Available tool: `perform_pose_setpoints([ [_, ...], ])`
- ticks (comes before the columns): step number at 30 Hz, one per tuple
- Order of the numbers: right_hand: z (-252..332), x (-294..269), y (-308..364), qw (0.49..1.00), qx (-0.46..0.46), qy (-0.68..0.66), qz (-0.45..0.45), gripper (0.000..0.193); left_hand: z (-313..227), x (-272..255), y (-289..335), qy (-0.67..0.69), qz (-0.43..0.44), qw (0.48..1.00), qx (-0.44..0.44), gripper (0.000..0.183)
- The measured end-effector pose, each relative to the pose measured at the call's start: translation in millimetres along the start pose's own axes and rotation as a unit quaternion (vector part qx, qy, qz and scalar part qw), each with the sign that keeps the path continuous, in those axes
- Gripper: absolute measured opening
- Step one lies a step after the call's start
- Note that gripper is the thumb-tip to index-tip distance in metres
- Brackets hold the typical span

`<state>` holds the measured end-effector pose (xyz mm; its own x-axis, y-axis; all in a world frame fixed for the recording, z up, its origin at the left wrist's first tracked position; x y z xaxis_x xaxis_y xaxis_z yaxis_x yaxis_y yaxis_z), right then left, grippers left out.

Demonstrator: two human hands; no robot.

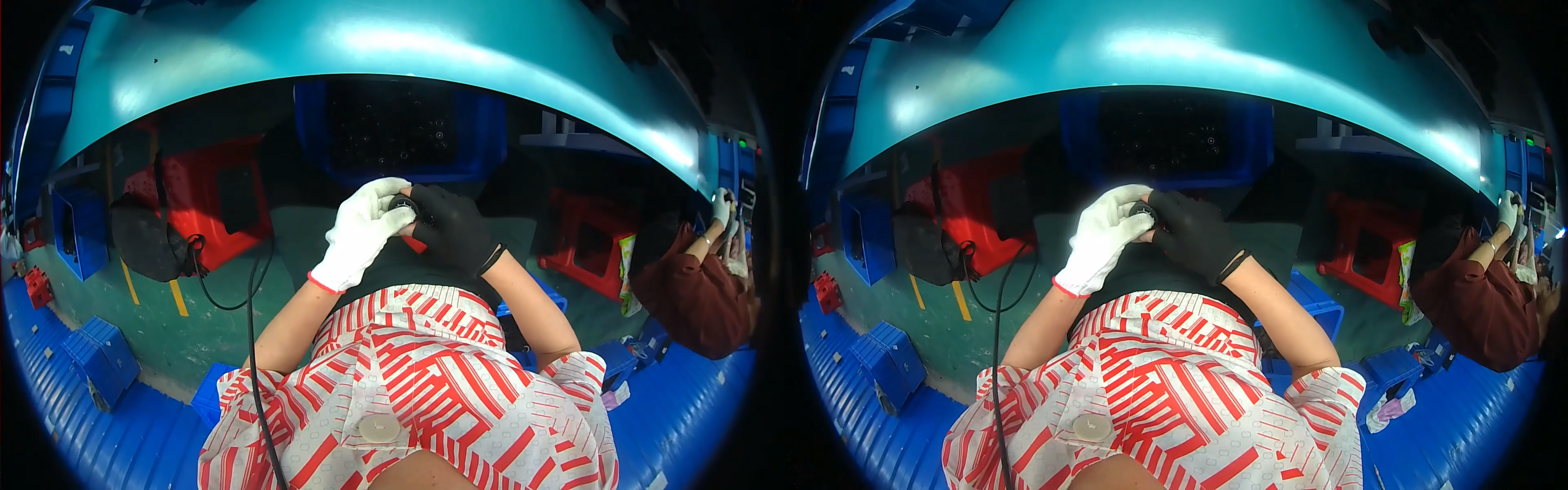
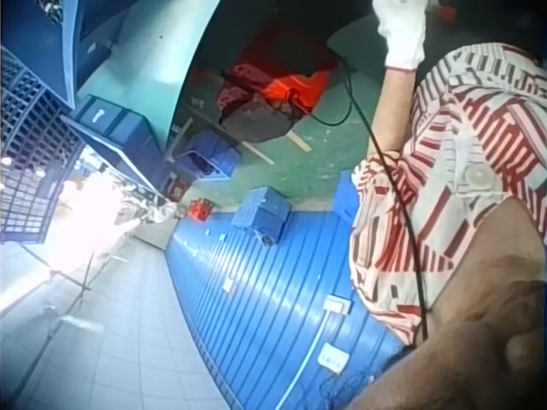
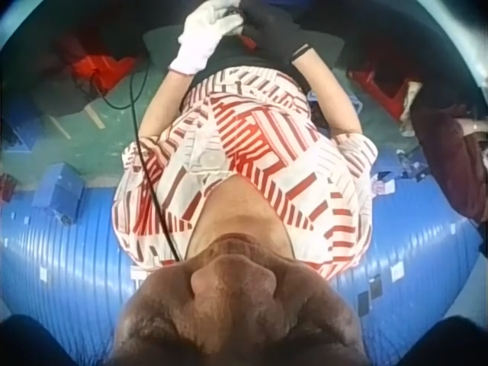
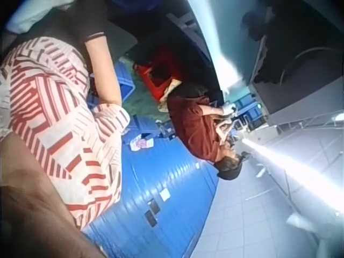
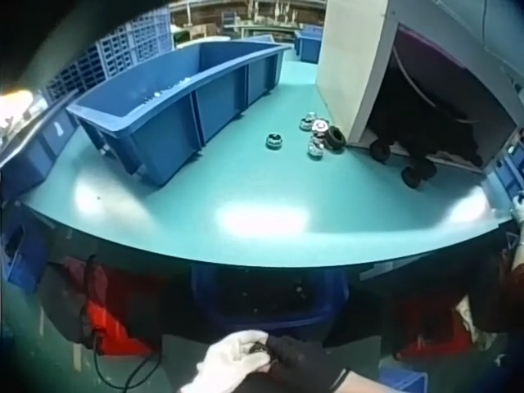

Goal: Assembling small metal components into circular black rubber parts at a factory workstation.

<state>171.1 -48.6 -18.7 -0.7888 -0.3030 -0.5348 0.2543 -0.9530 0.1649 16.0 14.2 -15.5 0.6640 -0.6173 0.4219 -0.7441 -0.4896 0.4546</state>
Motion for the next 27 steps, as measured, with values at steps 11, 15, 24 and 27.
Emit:
perform_pose_setpoints([
  [11,4,9,4,0.999,0.010,0.035,-0.019,0.037,1,-11,-5,-0.157,-0.014,0.987,-0.026,0.045],
  [15,2,-3,4,0.996,-0.010,0.078,0.048,0.047,0,-12,-4,-0.180,0.010,0.983,-0.046,0.048],
  [24,3,-2,1,0.997,-0.006,0.071,-0.028,0.045,3,2,-2,-0.048,0.007,0.999,0.019,0.043],
  [27,2,-5,-2,0.995,-0.040,0.086,-0.016,0.043,-3,4,-3,-0.053,0.008,0.999,0.002,0.042],
])
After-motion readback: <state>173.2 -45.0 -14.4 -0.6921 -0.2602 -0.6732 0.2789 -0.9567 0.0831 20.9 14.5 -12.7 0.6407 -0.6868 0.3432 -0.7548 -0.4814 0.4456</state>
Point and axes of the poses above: each hand's wrist, its own y-axis away from the middle knuckle, its own x-axis out of the palm, z = x × y, the point moved 1 cm from there along -y, towards the middle knuckle, and after that the axes turned 13 degrees about z, right-handed, at the moved point
